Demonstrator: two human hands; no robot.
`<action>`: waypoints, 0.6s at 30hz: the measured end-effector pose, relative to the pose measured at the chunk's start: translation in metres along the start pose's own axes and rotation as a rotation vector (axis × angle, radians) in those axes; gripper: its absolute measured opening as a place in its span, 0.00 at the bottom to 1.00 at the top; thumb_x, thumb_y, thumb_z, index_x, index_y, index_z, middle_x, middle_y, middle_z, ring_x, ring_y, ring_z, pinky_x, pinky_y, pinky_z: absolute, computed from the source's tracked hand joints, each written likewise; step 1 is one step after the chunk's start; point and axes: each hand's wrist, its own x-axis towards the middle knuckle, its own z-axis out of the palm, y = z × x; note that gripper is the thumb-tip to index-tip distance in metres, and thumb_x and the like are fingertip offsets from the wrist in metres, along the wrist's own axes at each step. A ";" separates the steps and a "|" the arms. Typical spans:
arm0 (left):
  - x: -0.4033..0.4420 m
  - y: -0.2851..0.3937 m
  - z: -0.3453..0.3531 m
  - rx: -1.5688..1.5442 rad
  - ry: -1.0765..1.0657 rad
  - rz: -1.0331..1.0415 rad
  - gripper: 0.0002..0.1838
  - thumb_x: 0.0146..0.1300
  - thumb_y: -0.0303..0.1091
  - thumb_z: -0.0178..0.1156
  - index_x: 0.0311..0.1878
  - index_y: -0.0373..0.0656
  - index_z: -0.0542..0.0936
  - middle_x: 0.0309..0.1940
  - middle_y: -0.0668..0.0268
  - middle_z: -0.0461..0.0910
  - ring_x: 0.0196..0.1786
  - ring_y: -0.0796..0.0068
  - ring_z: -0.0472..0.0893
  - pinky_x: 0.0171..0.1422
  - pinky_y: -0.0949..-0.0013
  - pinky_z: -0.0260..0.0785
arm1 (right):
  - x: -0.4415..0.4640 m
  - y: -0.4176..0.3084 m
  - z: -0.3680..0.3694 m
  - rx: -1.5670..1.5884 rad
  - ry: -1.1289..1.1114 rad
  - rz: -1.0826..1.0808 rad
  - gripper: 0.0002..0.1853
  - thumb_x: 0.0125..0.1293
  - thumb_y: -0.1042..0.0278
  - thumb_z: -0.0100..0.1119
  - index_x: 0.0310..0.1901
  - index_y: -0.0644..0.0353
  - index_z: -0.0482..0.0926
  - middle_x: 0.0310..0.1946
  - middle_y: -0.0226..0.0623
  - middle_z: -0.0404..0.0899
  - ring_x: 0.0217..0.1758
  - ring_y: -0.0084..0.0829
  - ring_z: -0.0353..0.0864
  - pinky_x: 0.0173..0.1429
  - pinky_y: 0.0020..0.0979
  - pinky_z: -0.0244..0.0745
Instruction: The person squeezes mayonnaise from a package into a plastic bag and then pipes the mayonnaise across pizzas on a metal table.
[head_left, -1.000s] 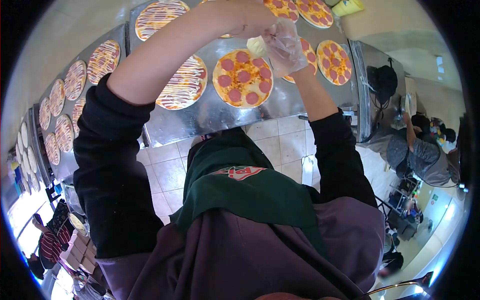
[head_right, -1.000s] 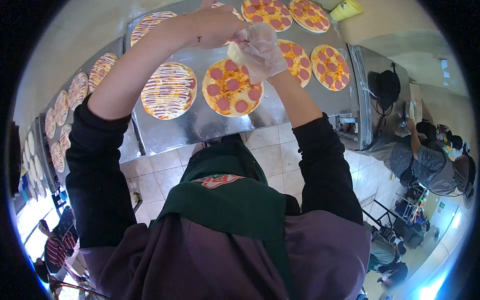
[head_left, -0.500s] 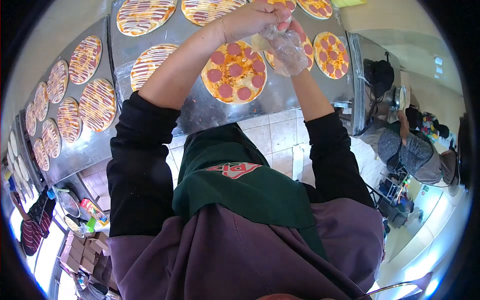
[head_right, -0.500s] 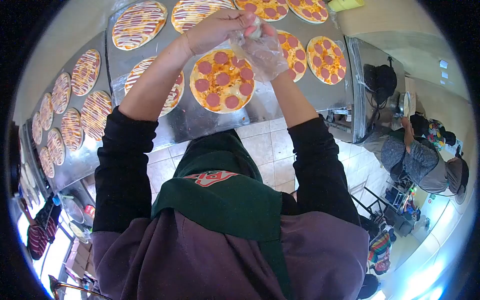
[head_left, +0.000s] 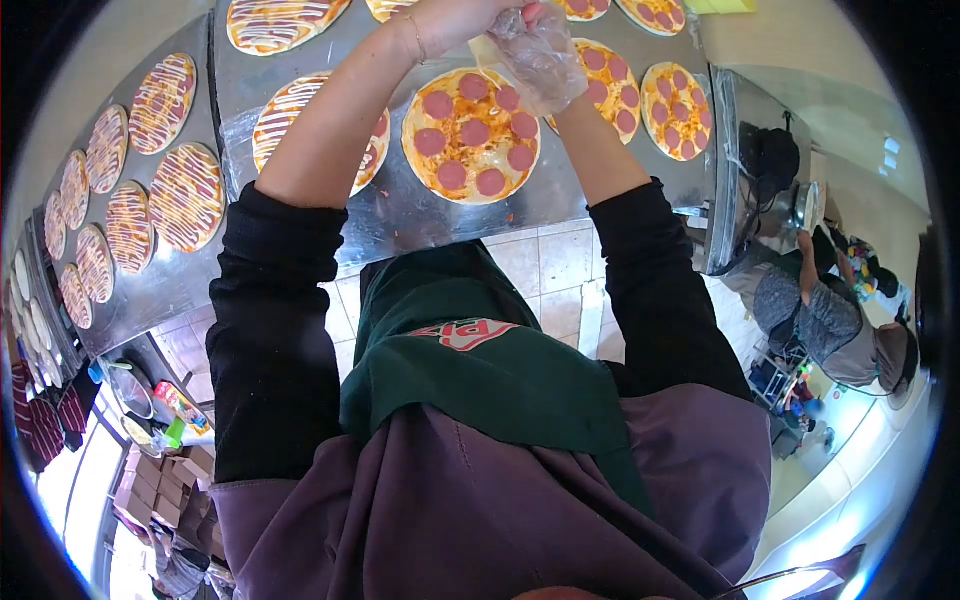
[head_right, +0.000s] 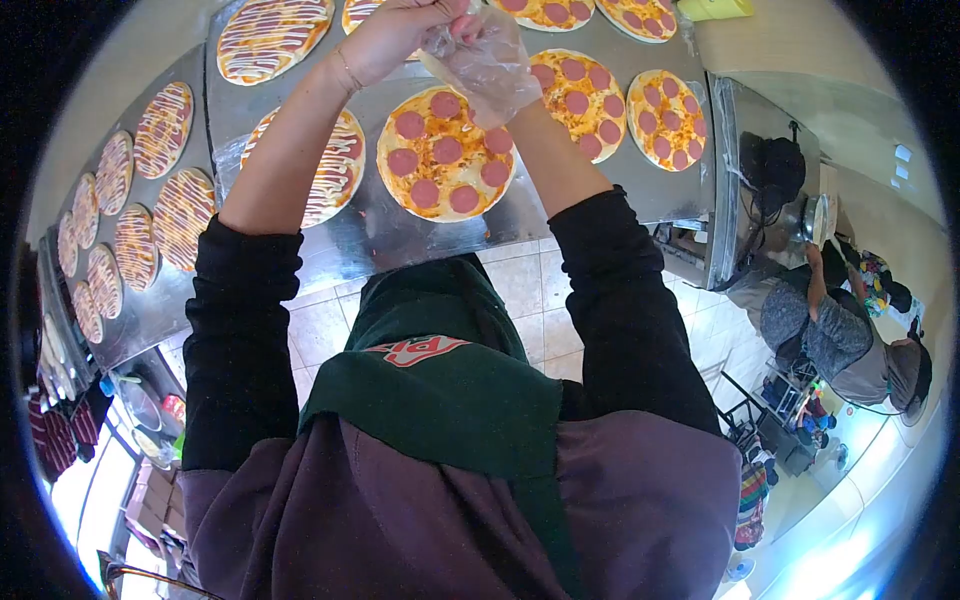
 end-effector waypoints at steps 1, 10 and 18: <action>0.000 -0.001 0.000 0.039 0.021 0.023 0.18 0.82 0.37 0.48 0.33 0.44 0.78 0.30 0.74 0.76 0.34 0.83 0.72 0.41 0.77 0.64 | 0.001 0.001 0.003 0.116 -0.125 -0.026 0.03 0.77 0.71 0.51 0.45 0.58 0.75 0.38 0.31 0.74 0.45 0.27 0.79 0.49 0.28 0.78; 0.028 -0.041 0.055 -0.051 -0.020 0.099 0.18 0.81 0.38 0.49 0.30 0.46 0.72 0.27 0.77 0.69 0.33 0.82 0.66 0.42 0.74 0.62 | -0.076 -0.055 0.051 -1.053 0.244 -0.153 0.12 0.63 0.71 0.73 0.44 0.60 0.79 0.39 0.26 0.82 0.39 0.18 0.80 0.43 0.24 0.77; 0.011 -0.015 0.029 0.137 0.076 0.001 0.19 0.83 0.40 0.49 0.32 0.44 0.74 0.27 0.75 0.71 0.33 0.81 0.68 0.43 0.74 0.64 | -0.048 -0.038 -0.022 -1.018 0.350 0.067 0.08 0.70 0.73 0.63 0.47 0.61 0.77 0.38 0.28 0.78 0.43 0.22 0.79 0.45 0.26 0.77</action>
